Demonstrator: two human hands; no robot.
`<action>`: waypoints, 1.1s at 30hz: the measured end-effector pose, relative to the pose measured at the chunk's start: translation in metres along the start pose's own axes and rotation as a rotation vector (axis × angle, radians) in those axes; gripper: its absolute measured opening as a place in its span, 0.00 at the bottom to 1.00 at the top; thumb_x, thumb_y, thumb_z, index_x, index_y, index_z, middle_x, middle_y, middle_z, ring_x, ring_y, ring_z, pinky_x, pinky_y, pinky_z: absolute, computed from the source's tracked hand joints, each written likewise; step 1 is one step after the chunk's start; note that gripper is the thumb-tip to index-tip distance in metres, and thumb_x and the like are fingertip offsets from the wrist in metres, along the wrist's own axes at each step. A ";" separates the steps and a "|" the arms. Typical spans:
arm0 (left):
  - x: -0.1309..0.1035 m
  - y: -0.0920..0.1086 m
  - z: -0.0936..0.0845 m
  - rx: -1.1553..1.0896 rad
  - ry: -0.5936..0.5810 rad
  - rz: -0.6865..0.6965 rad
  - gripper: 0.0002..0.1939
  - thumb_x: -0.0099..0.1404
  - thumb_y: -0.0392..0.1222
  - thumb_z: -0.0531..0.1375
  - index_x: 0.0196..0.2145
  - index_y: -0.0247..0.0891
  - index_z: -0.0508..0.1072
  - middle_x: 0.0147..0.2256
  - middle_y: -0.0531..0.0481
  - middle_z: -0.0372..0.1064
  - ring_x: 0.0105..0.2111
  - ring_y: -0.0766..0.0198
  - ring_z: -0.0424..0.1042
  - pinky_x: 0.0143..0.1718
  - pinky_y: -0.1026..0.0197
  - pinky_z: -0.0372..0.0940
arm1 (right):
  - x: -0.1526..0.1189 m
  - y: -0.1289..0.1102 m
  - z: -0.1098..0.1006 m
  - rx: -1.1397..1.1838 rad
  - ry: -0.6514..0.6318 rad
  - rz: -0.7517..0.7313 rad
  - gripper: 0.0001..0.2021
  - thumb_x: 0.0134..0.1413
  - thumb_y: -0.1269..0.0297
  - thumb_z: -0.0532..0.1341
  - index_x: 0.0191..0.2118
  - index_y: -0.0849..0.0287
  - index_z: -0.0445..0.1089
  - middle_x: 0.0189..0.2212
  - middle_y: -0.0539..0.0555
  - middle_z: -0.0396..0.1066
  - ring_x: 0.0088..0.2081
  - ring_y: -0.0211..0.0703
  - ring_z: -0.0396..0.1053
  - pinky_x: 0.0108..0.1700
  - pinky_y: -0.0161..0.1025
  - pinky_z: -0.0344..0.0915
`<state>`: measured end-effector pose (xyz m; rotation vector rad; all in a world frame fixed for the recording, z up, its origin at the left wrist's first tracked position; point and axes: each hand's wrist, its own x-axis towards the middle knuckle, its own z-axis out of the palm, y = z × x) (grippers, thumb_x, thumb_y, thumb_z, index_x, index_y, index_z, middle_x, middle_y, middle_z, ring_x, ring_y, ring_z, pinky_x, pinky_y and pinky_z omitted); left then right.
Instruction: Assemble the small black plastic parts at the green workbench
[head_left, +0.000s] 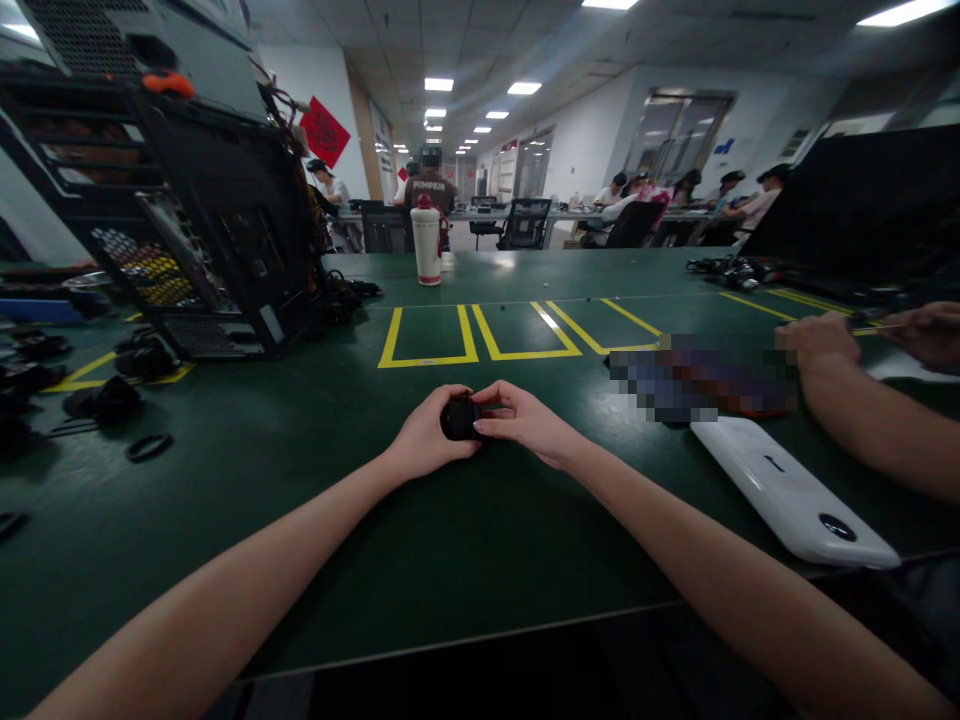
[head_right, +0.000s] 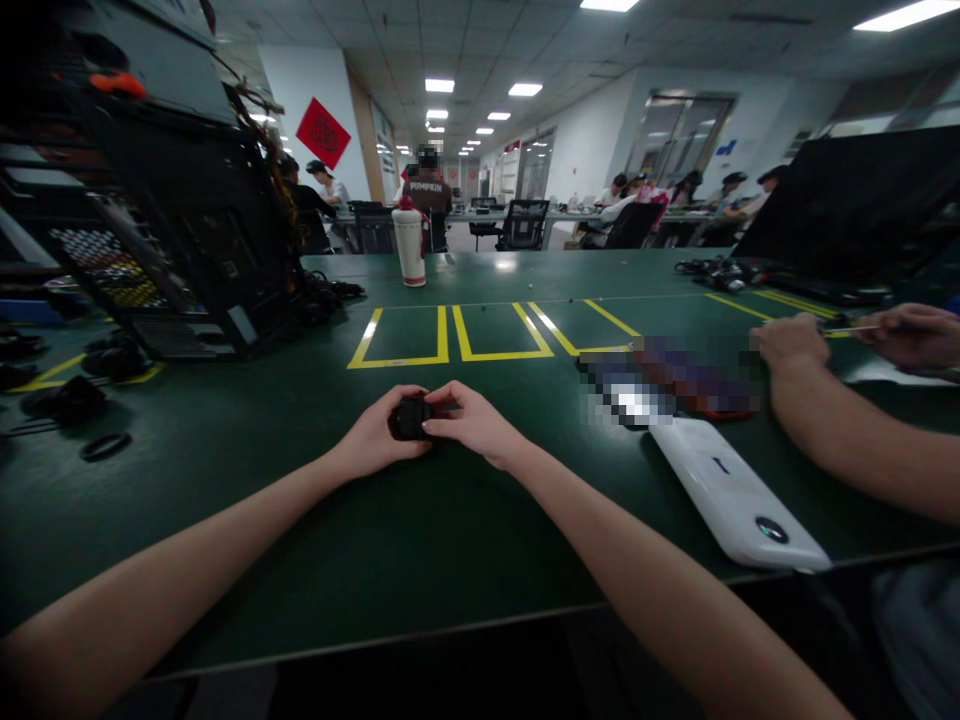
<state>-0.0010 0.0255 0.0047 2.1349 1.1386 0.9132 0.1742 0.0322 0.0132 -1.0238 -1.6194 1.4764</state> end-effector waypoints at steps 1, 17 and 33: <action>0.000 0.000 0.000 -0.001 0.003 -0.001 0.28 0.47 0.37 0.63 0.47 0.40 0.61 0.45 0.47 0.62 0.46 0.55 0.64 0.47 0.50 0.60 | -0.001 -0.001 0.001 -0.012 -0.002 -0.002 0.14 0.42 0.73 0.63 0.38 0.59 0.63 0.41 0.53 0.64 0.43 0.41 0.65 0.49 0.47 0.62; 0.000 -0.002 0.000 0.014 -0.001 0.004 0.28 0.48 0.39 0.63 0.47 0.40 0.60 0.45 0.47 0.62 0.45 0.56 0.64 0.46 0.52 0.61 | 0.003 0.003 0.000 0.024 -0.025 -0.012 0.14 0.43 0.73 0.61 0.40 0.58 0.62 0.40 0.52 0.65 0.44 0.41 0.65 0.48 0.44 0.62; 0.000 -0.001 0.000 0.011 0.008 -0.007 0.28 0.48 0.38 0.63 0.47 0.40 0.61 0.45 0.47 0.62 0.45 0.56 0.64 0.46 0.51 0.61 | 0.005 0.010 0.000 -0.022 0.005 -0.072 0.09 0.48 0.65 0.60 0.37 0.56 0.62 0.38 0.50 0.63 0.39 0.38 0.65 0.42 0.43 0.67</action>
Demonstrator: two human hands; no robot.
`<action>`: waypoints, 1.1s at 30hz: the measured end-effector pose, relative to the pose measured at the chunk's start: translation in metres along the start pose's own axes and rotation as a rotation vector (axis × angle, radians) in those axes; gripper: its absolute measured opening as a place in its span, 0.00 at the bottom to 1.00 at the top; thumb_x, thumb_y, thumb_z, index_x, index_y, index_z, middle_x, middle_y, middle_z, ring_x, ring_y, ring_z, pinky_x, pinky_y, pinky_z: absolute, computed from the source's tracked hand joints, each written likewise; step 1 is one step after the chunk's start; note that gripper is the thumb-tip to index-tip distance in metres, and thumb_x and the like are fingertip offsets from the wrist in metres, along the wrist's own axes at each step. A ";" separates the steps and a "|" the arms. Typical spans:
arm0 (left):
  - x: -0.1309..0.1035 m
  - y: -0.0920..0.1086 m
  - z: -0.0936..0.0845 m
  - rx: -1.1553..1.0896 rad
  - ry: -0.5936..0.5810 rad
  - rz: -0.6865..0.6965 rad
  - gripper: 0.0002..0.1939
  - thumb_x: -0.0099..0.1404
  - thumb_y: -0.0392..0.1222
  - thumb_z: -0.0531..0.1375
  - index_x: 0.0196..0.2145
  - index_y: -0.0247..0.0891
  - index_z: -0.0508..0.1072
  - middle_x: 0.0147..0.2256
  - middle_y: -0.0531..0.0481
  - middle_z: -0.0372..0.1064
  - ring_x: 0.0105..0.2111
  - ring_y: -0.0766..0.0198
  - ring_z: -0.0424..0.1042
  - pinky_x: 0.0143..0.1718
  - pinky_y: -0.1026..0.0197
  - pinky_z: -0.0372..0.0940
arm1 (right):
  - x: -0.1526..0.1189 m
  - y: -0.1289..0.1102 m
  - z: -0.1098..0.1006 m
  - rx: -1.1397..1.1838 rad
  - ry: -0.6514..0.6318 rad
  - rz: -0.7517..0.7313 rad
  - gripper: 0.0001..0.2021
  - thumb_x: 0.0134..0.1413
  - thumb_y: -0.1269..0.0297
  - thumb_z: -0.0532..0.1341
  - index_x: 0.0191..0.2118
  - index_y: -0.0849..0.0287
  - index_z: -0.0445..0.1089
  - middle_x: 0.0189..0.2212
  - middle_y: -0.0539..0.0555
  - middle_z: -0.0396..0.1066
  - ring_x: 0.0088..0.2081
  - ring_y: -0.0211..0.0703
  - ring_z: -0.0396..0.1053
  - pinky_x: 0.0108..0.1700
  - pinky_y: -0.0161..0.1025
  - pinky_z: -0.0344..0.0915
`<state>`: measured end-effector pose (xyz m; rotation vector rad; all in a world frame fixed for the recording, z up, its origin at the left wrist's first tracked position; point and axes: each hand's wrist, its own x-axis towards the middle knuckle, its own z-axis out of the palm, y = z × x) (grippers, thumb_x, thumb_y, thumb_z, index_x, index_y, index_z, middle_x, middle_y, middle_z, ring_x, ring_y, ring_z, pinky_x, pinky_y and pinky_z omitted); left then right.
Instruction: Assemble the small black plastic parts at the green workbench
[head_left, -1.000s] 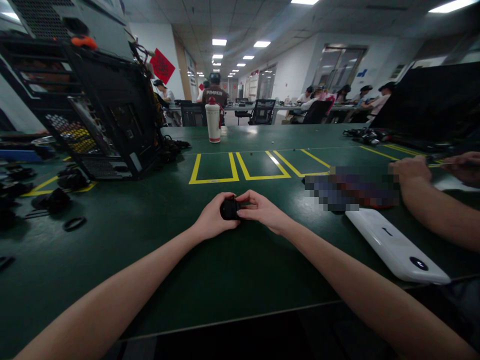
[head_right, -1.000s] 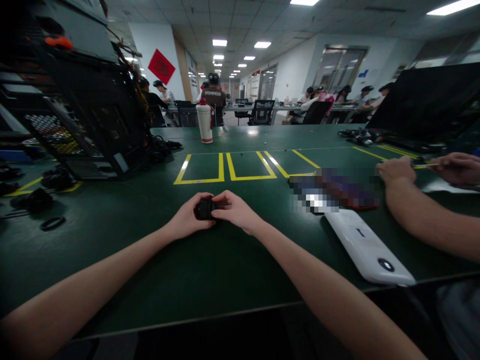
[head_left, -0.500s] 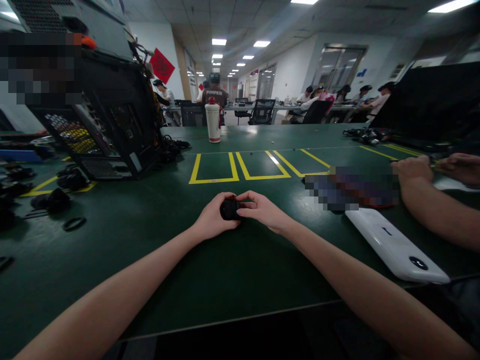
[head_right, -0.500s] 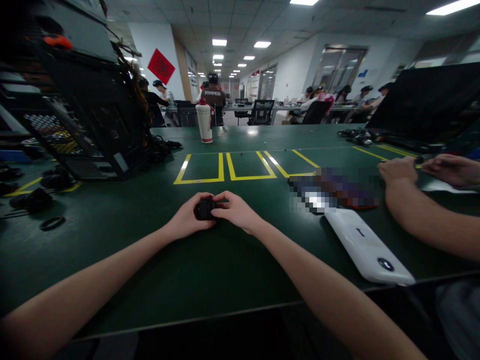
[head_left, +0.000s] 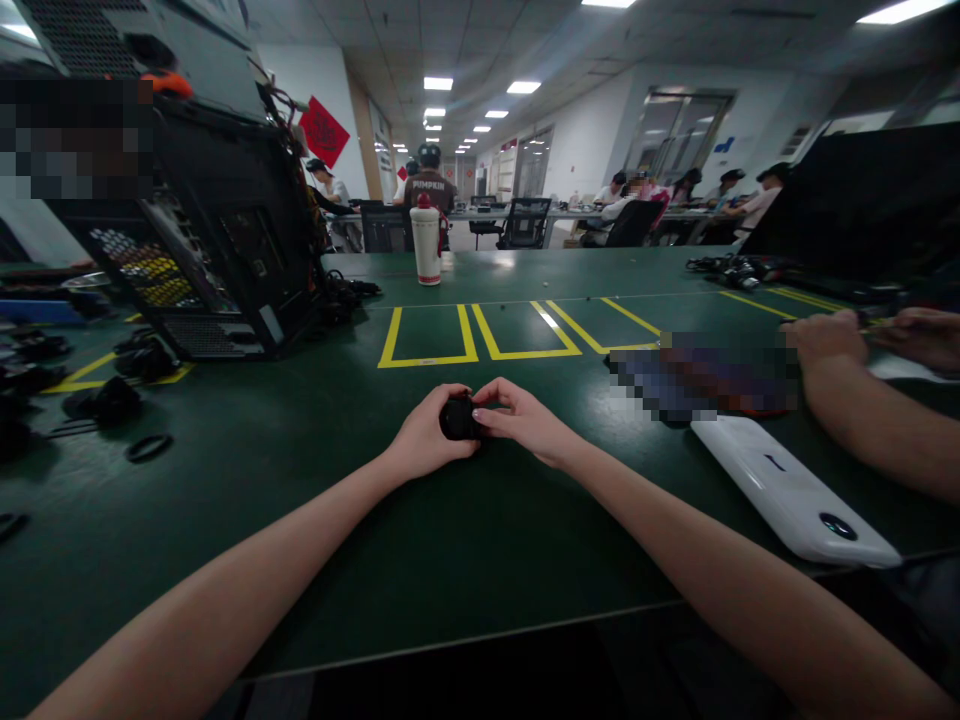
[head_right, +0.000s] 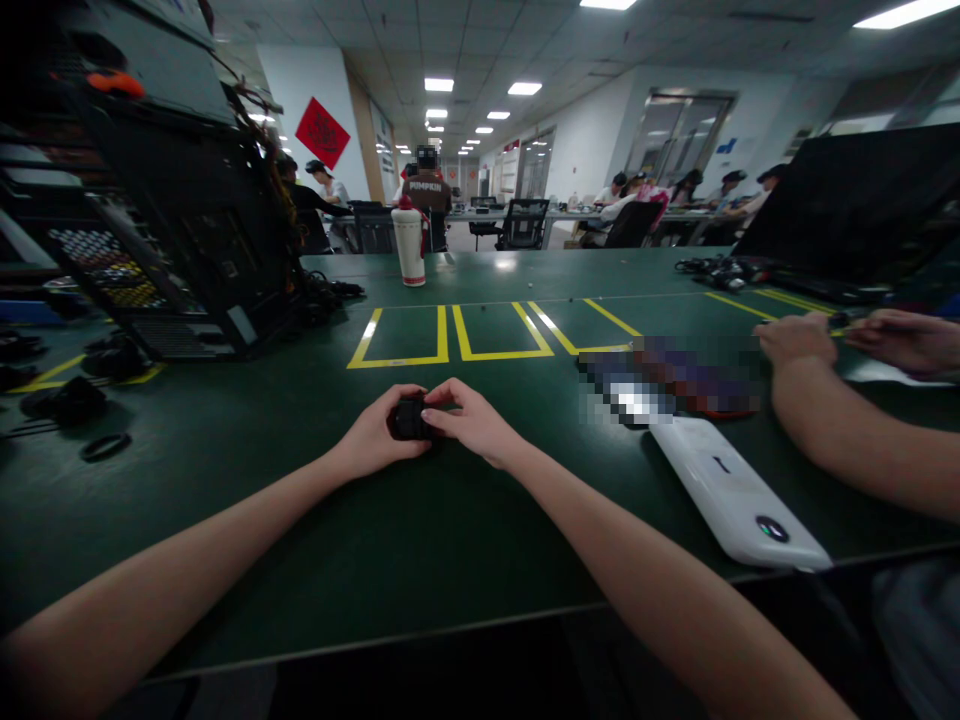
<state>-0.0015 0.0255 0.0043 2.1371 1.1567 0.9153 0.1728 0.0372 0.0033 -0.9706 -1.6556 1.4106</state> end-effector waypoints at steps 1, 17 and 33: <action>0.000 0.000 0.000 0.002 0.001 0.003 0.28 0.48 0.38 0.63 0.47 0.40 0.61 0.45 0.47 0.62 0.45 0.56 0.64 0.46 0.51 0.61 | 0.000 -0.001 0.000 0.010 -0.002 0.007 0.10 0.47 0.66 0.60 0.38 0.56 0.62 0.38 0.50 0.63 0.39 0.38 0.65 0.43 0.43 0.66; 0.000 0.000 -0.001 0.002 0.003 -0.002 0.28 0.48 0.38 0.63 0.47 0.39 0.61 0.46 0.47 0.62 0.46 0.56 0.64 0.47 0.51 0.60 | -0.003 -0.003 0.003 -0.019 -0.015 -0.032 0.08 0.46 0.65 0.60 0.35 0.57 0.62 0.36 0.50 0.64 0.39 0.40 0.67 0.43 0.45 0.65; 0.000 -0.001 -0.001 0.010 0.003 -0.007 0.28 0.48 0.39 0.63 0.47 0.39 0.60 0.46 0.46 0.61 0.46 0.56 0.64 0.47 0.51 0.61 | -0.004 -0.005 0.002 -0.056 -0.018 -0.044 0.16 0.41 0.73 0.62 0.38 0.56 0.61 0.43 0.52 0.63 0.48 0.45 0.63 0.49 0.47 0.62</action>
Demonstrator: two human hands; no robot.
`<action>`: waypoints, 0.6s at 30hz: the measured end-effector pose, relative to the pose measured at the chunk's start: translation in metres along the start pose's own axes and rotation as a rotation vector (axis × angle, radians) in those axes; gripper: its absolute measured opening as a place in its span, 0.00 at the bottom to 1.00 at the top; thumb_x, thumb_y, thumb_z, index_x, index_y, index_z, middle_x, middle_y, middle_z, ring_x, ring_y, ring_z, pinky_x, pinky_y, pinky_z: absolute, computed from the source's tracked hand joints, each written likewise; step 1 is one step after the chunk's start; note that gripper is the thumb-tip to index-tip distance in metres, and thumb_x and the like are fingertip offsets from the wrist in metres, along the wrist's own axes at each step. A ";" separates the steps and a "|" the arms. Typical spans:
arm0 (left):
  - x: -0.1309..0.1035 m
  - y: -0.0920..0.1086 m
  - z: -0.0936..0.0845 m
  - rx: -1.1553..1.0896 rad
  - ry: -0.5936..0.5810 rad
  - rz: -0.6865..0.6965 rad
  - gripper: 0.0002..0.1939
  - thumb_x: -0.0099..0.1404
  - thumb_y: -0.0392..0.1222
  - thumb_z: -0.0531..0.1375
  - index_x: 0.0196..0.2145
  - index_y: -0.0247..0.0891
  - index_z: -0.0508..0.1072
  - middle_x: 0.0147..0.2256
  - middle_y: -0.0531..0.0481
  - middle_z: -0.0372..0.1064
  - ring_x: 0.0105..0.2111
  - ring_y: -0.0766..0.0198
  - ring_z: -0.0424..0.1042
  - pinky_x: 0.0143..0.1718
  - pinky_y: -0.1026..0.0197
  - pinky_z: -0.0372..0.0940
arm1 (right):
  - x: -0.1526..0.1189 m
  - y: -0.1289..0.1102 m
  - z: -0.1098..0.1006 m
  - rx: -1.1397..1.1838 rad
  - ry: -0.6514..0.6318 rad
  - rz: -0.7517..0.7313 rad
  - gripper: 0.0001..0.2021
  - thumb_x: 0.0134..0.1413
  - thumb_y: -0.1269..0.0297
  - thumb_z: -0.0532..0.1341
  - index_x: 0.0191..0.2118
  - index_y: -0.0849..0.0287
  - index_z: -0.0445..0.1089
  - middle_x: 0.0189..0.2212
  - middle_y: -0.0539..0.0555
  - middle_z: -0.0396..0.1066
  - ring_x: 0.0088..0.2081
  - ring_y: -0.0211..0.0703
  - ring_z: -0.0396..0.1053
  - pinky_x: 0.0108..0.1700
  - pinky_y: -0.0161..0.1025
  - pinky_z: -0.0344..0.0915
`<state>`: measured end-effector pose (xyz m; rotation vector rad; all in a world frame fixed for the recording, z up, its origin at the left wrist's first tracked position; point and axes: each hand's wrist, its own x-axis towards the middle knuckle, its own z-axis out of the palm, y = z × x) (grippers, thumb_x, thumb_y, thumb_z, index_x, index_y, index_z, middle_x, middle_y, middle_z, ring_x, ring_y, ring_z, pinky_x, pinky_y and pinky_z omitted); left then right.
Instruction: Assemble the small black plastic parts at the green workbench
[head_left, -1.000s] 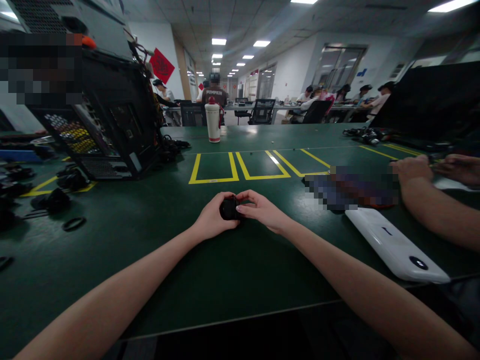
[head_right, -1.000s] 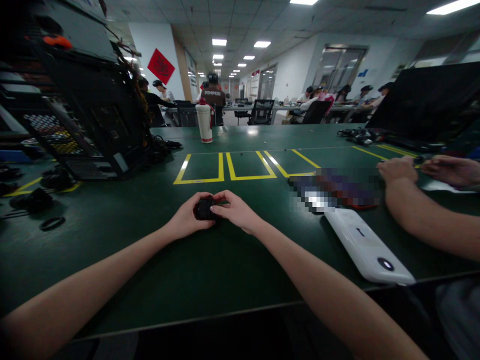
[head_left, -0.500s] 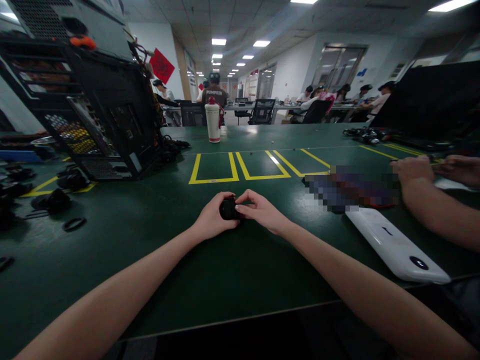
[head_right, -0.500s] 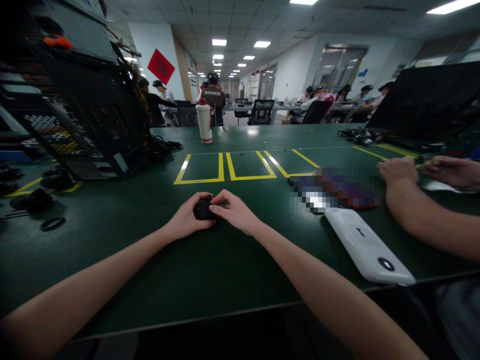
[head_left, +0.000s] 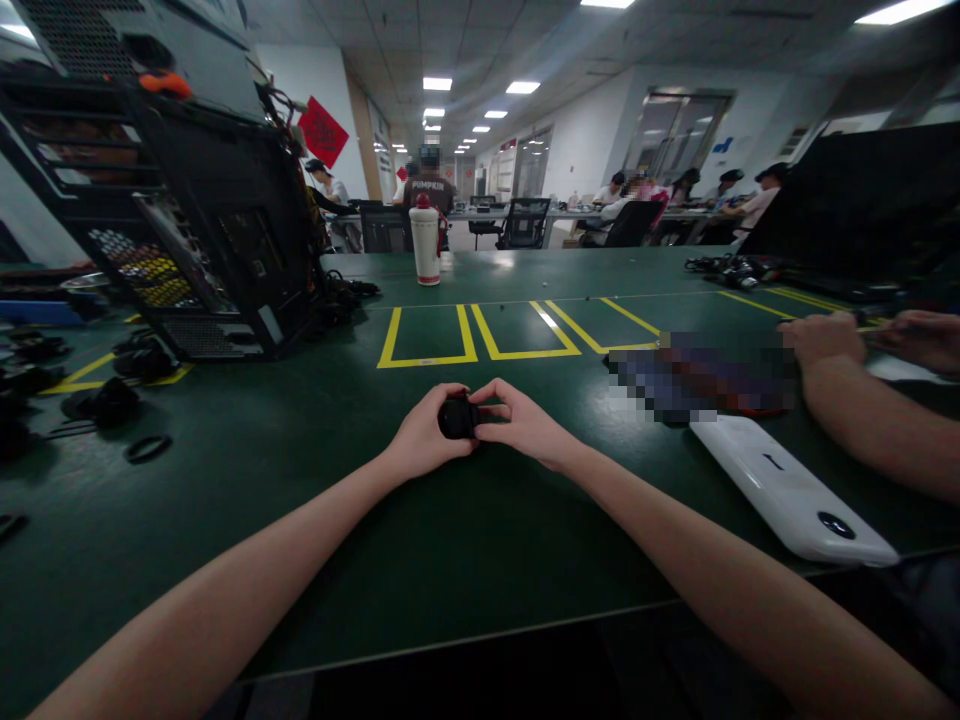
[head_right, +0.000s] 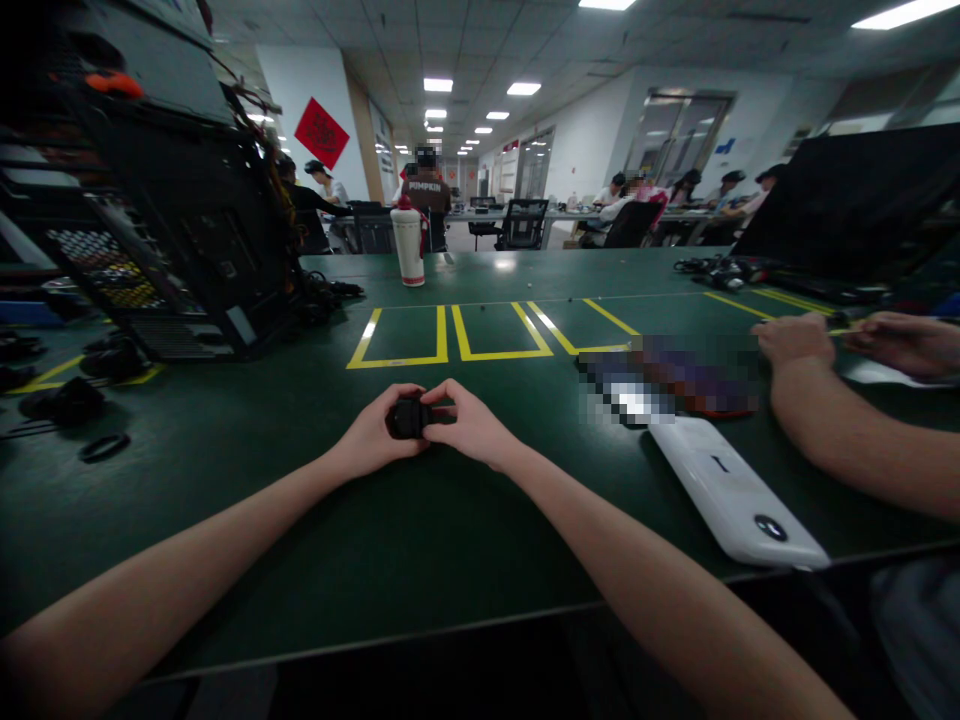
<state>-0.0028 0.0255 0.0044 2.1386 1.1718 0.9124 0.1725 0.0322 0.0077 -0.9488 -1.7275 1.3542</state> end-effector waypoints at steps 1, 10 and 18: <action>0.000 0.000 0.000 0.001 0.005 -0.001 0.28 0.48 0.39 0.63 0.47 0.39 0.60 0.46 0.46 0.61 0.46 0.56 0.64 0.47 0.51 0.60 | 0.000 0.001 0.000 -0.002 0.001 -0.004 0.15 0.42 0.72 0.62 0.38 0.56 0.61 0.43 0.51 0.64 0.47 0.44 0.64 0.48 0.47 0.62; 0.000 0.000 0.002 0.002 0.003 -0.001 0.28 0.47 0.39 0.63 0.47 0.40 0.60 0.45 0.47 0.62 0.45 0.56 0.64 0.46 0.52 0.61 | 0.003 0.003 0.000 0.085 0.005 0.035 0.12 0.46 0.68 0.61 0.38 0.56 0.61 0.39 0.51 0.65 0.44 0.42 0.66 0.46 0.45 0.64; 0.000 0.001 0.000 -0.009 -0.004 -0.008 0.28 0.48 0.40 0.63 0.47 0.40 0.60 0.46 0.47 0.61 0.45 0.56 0.64 0.46 0.52 0.61 | 0.000 0.001 0.000 -0.024 0.015 -0.004 0.14 0.45 0.70 0.61 0.40 0.56 0.62 0.45 0.52 0.62 0.49 0.44 0.62 0.50 0.48 0.61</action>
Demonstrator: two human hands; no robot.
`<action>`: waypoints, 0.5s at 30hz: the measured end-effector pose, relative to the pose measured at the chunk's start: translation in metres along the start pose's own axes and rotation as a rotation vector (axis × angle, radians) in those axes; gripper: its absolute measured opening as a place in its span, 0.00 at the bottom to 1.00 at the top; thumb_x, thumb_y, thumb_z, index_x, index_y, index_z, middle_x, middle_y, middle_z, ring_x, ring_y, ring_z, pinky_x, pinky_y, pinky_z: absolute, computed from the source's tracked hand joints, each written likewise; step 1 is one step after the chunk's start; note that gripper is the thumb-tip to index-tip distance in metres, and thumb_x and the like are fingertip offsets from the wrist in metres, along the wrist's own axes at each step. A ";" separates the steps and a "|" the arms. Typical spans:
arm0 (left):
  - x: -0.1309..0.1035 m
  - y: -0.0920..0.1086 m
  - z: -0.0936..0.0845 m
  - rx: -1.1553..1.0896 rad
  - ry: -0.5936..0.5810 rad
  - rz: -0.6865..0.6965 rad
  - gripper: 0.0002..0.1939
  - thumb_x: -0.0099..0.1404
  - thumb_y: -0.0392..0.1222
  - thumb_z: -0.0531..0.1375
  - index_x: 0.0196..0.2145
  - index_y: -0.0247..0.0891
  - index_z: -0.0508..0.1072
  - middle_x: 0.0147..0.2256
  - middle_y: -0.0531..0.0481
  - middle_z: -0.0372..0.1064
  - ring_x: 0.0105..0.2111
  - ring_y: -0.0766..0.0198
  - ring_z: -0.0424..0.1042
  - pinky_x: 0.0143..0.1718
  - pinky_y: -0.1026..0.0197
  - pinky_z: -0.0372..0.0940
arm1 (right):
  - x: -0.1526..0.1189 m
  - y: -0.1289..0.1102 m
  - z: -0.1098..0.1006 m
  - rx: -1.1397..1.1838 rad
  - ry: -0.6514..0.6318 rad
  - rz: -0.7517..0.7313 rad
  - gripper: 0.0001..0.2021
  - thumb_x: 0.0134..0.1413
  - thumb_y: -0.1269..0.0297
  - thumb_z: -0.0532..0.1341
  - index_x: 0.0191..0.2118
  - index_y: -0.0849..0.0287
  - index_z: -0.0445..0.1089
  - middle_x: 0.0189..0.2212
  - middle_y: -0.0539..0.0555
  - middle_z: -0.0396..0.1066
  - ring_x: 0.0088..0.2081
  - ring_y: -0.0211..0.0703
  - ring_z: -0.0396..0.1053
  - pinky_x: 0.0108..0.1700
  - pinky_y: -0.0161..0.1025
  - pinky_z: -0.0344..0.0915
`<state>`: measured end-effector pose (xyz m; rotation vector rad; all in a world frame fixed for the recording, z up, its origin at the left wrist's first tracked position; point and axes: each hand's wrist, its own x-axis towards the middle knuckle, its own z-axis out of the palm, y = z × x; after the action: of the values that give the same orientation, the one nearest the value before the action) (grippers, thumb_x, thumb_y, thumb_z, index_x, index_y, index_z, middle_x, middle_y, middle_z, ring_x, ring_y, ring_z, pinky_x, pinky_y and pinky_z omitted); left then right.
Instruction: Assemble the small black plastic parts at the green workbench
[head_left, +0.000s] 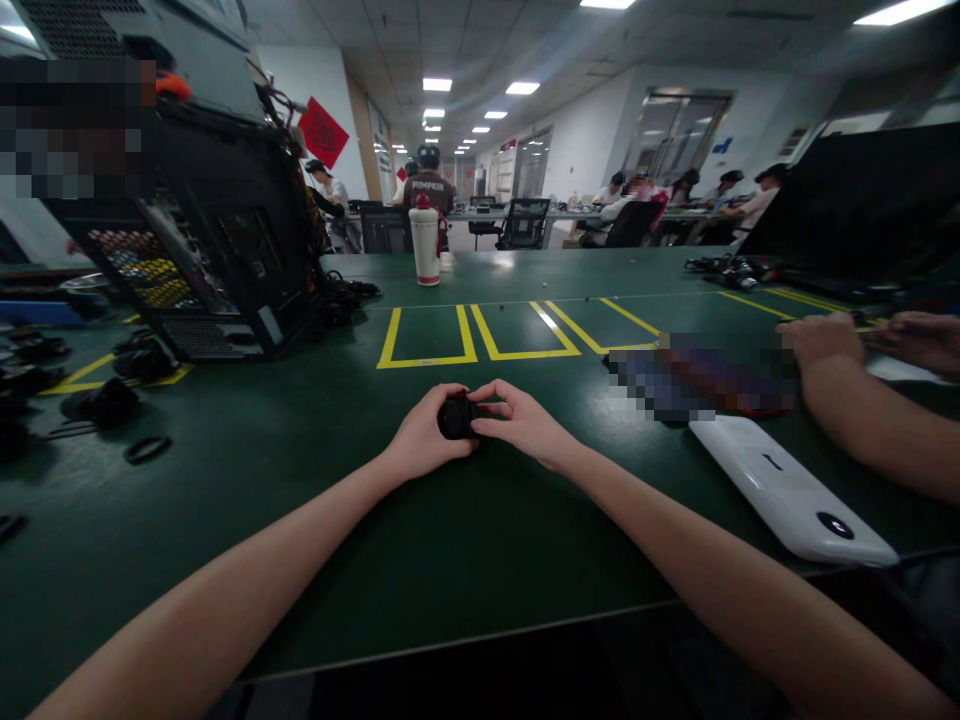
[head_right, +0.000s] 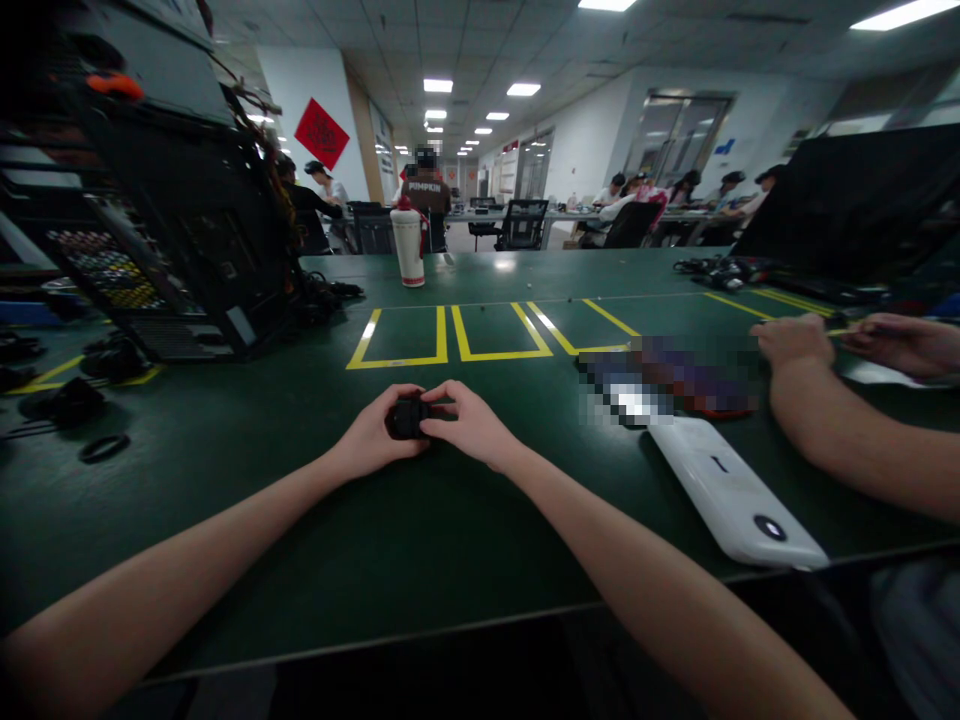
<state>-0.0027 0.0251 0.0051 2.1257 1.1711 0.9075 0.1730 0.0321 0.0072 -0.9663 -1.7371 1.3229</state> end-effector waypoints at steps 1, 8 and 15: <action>0.000 0.000 0.000 -0.002 0.001 0.004 0.28 0.48 0.39 0.63 0.47 0.40 0.60 0.46 0.47 0.61 0.45 0.56 0.64 0.46 0.52 0.61 | 0.000 0.000 0.000 -0.007 -0.005 -0.009 0.14 0.44 0.70 0.61 0.39 0.56 0.62 0.45 0.52 0.62 0.49 0.44 0.63 0.50 0.48 0.61; 0.001 0.000 0.001 0.008 0.016 0.001 0.28 0.48 0.39 0.63 0.47 0.39 0.61 0.46 0.46 0.62 0.46 0.55 0.64 0.47 0.51 0.60 | 0.000 0.001 0.002 0.035 0.005 0.008 0.06 0.49 0.65 0.58 0.35 0.56 0.61 0.38 0.50 0.65 0.41 0.40 0.67 0.45 0.45 0.65; 0.001 -0.002 0.003 0.019 0.023 0.018 0.28 0.47 0.38 0.63 0.47 0.39 0.61 0.45 0.47 0.62 0.46 0.56 0.64 0.47 0.51 0.60 | 0.003 0.005 0.000 0.128 -0.009 -0.009 0.14 0.44 0.72 0.61 0.40 0.57 0.61 0.42 0.51 0.63 0.46 0.40 0.64 0.51 0.45 0.60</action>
<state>-0.0010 0.0267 0.0027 2.1498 1.1781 0.9353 0.1719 0.0360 0.0031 -0.8810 -1.6397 1.4166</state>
